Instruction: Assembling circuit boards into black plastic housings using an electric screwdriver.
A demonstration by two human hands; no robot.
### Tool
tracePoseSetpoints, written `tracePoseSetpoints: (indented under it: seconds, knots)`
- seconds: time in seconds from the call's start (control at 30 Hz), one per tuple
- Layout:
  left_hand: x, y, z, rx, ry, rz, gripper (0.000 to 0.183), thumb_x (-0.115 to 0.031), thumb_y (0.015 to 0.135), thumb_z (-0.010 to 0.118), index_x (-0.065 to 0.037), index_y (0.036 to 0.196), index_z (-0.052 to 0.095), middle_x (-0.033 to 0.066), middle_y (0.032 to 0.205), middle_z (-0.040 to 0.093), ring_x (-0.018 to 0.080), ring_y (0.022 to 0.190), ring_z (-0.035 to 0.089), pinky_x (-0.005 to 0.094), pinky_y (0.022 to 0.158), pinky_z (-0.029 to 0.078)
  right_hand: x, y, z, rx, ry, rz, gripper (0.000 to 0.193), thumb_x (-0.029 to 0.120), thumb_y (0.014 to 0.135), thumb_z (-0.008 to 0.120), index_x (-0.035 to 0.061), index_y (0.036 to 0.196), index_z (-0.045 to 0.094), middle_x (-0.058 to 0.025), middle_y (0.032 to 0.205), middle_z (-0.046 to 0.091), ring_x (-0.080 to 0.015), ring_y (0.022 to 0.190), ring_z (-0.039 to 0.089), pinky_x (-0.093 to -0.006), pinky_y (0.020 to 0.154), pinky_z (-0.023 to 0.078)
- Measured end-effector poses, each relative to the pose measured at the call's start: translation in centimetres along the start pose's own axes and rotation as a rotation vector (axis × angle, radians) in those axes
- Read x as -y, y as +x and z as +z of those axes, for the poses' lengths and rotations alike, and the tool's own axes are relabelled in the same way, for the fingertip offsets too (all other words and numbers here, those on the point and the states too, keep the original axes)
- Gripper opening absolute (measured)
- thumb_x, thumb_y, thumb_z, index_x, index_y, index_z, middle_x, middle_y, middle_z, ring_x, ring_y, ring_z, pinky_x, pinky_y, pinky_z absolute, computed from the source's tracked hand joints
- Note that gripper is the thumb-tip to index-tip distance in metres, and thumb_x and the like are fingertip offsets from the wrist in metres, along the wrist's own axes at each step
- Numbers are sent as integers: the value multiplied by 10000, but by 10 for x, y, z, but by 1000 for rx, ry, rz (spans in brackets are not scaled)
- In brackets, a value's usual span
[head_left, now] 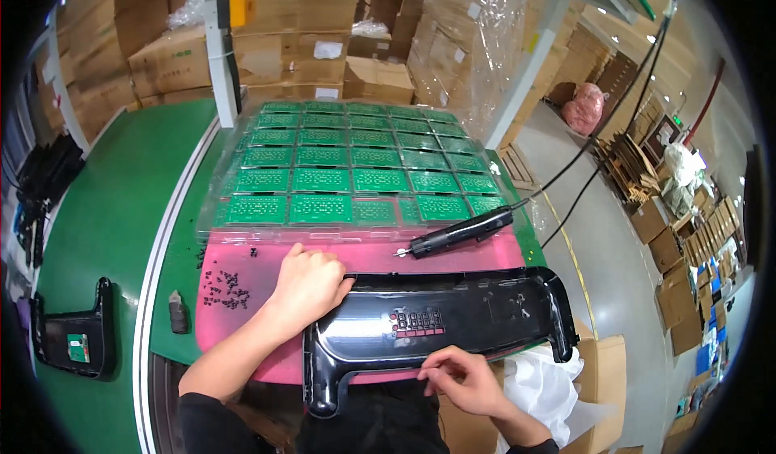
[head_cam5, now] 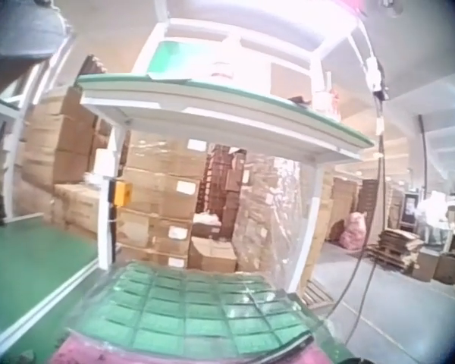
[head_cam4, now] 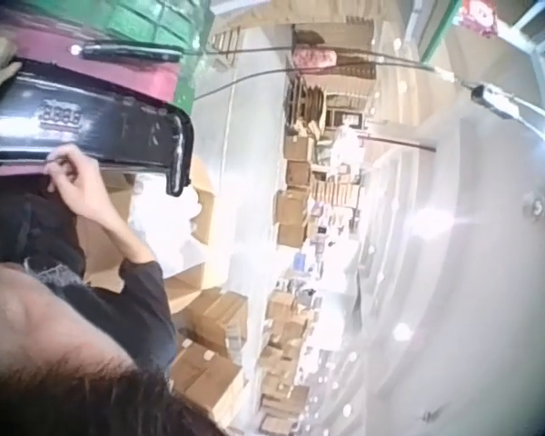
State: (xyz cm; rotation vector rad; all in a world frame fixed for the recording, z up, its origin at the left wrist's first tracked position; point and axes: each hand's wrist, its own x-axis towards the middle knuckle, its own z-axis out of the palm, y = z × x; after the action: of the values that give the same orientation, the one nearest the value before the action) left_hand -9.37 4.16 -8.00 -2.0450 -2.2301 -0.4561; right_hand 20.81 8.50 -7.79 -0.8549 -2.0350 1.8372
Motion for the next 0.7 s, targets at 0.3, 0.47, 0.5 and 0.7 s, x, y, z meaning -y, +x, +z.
tracePoseSetpoints:
  seconds: [0.3,0.47,0.5,0.7]
  knots:
    - [6,-2,-19,35,-265,199,299,-159,809,667,-44,1045,524,113,949,584,316,993,570,427,828,459,61,159,-63,-436,-1064,-701,228,74,890,596,2,1106,596,-172,971,645,-343,945,620,-401,826,512]
    - [5,4,7,-93,-298,205,271,-177,864,655,-43,1064,530,118,1000,626,326,970,604,441,816,477,42,234,-106,-372,-1287,-381,303,183,929,543,24,1182,590,-185,1090,659,-373,1066,583,-480,914,474]
    - [7,3,10,-97,-304,194,266,-161,864,656,-45,1070,533,121,994,631,330,963,607,445,811,484,40,240,-106,-340,-1307,-322,311,195,936,531,30,1192,591,-180,1104,662,-365,1072,585,-478,914,476]
    - [6,2,14,-118,-289,164,211,-104,859,654,-50,1039,559,122,967,643,337,937,618,447,795,503,28,245,-105,-400,-1375,-357,292,195,951,511,67,1198,601,-142,1129,638,-341,1104,558,-472,910,471]
